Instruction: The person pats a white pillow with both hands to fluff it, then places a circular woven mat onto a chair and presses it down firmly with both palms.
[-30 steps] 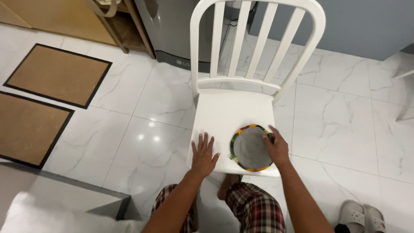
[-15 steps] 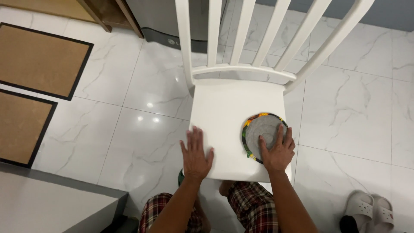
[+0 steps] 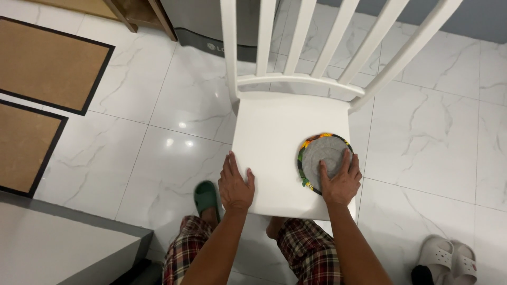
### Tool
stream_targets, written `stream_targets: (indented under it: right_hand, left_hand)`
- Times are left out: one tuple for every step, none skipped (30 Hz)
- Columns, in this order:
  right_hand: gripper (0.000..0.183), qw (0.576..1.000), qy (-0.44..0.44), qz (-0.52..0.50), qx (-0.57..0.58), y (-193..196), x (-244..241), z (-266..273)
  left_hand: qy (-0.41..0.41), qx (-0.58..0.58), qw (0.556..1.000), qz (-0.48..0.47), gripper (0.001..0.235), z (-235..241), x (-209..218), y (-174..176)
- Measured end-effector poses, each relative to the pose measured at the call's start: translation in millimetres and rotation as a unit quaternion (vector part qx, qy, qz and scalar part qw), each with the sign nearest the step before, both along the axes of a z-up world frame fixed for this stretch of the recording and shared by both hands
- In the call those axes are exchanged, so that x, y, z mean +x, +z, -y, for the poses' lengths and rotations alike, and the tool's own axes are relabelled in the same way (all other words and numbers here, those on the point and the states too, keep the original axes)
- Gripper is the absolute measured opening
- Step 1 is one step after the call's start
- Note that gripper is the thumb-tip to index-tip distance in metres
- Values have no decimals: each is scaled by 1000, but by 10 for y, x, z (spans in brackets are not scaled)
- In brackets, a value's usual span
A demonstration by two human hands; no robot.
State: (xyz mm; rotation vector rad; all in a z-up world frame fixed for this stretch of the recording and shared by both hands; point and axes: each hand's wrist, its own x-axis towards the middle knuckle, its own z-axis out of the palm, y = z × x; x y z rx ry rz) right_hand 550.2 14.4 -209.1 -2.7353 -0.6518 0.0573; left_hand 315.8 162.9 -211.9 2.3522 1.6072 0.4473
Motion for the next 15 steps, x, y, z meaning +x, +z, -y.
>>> stream_targets:
  right_hand:
    - [88,1000,-1,-2,-4,-14,8,-3]
    - [88,1000,0,-1,-4,14,0,-9]
    - [87,1000,-4,1,1,37,-15,-18]
    - [87,1000,-5,2,2,62,-39,-18]
    - [87,1000,-2,3,0,51,-45,6]
    - [87,1000,-3,1,-7,53,-34,-1]
    - [88,1000,-4,-1,-15,58,-32,-13]
    - [88,1000,9,2,-12,49,-35,-4]
    - [87,1000,10,18,-14,36,-31,2]
    - [86,999,11,32,-18,20,-50,53]
    - [86,999,23,32,-18,10,1,-9]
    - [85,999,23,44,-22,-22,6,6]
    - [83,998,23,56,-26,-52,30,27]
    - [83,998,29,56,-22,31,-33,-23]
    - [81,1000,12,27,10,130,-72,-54]
  left_hand:
    - [-3,-1,1000,1,74,-10,-1,1]
    - [-2,0,1000,2,74,-10,12,7]
    - [-4,2,1000,7,74,-13,17,8]
    - [-4,3,1000,11,74,4,7,7]
    - [-1,0,1000,12,74,19,7,16]
    - [1,4,1000,20,74,26,10,33]
    - [3,7,1000,29,74,26,3,53]
    - [16,10,999,32,74,22,7,65]
    - [14,1,999,33,75,15,15,74]
    - [11,-11,999,31,76,46,1,86]
    - [24,-11,999,32,76,-21,40,110]
    - [24,-14,999,33,76,-12,31,115]
    - [25,-17,999,34,76,1,41,121]
    - [31,-13,999,34,76,4,24,68]
    - [27,-44,998,29,79,23,31,30]
